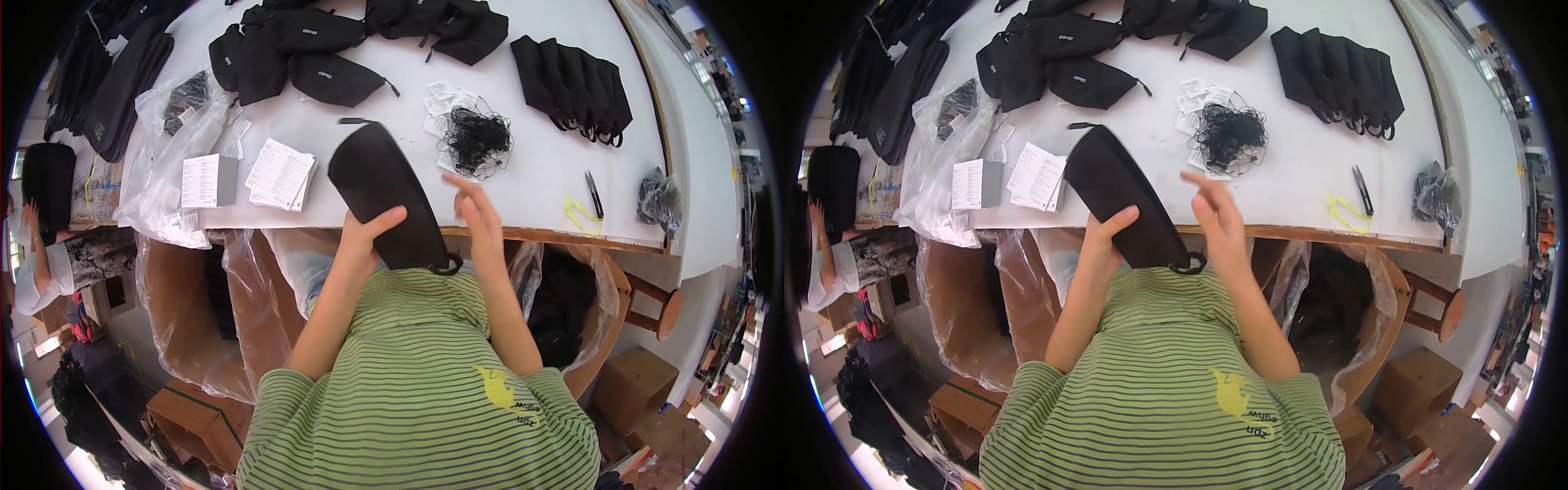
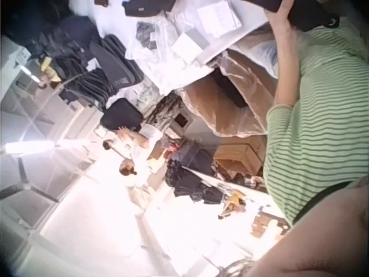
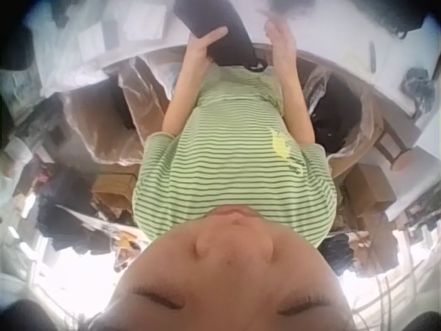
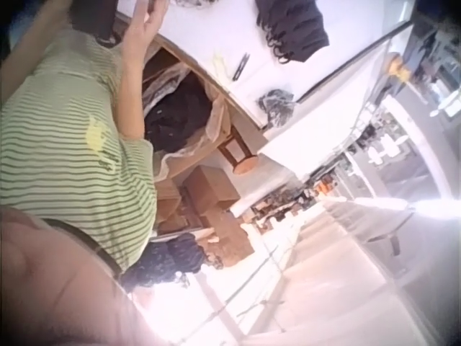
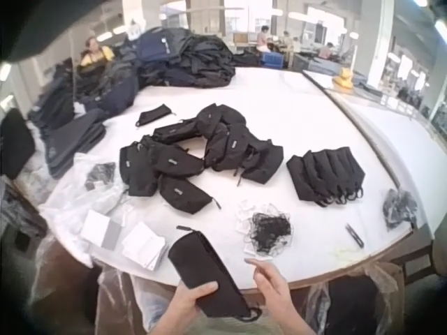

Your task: Packaging black fabric cases with instruction cards and small black components in an industrial setting.

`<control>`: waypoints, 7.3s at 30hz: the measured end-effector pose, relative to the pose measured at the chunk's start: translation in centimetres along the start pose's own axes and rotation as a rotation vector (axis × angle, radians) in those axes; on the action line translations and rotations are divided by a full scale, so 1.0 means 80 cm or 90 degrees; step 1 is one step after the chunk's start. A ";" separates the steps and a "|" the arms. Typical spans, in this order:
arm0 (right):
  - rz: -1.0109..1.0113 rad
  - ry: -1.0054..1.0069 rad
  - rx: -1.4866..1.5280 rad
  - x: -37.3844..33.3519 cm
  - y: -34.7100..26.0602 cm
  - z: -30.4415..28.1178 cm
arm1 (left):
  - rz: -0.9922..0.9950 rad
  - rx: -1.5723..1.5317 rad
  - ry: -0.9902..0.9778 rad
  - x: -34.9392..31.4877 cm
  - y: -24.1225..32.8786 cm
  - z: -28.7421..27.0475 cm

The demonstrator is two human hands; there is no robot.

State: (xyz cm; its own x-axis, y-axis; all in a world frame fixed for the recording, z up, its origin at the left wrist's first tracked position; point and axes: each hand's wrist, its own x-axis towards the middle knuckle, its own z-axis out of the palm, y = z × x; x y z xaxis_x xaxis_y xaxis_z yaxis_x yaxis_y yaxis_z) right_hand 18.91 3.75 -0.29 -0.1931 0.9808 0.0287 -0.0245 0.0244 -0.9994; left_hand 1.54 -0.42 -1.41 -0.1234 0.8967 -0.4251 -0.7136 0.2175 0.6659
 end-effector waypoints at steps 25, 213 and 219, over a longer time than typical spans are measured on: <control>-0.260 -0.170 -0.268 0.028 -0.063 0.003 | -0.175 -0.096 0.006 0.005 0.007 0.007; 0.231 0.656 -0.632 0.360 0.064 -0.521 | 0.218 0.136 -0.641 -0.098 0.059 0.251; -0.200 0.418 -0.442 0.270 0.003 -0.318 | 0.374 0.435 -0.362 0.002 0.168 0.134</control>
State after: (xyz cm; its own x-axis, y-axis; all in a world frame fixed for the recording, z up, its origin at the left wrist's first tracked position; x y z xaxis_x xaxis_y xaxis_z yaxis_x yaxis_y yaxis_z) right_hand 39.69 29.87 -0.40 0.3083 0.8180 0.4856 0.6365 0.2020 -0.7443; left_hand -0.65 6.81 14.06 0.1434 0.9413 0.3057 -0.0869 -0.2957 0.9513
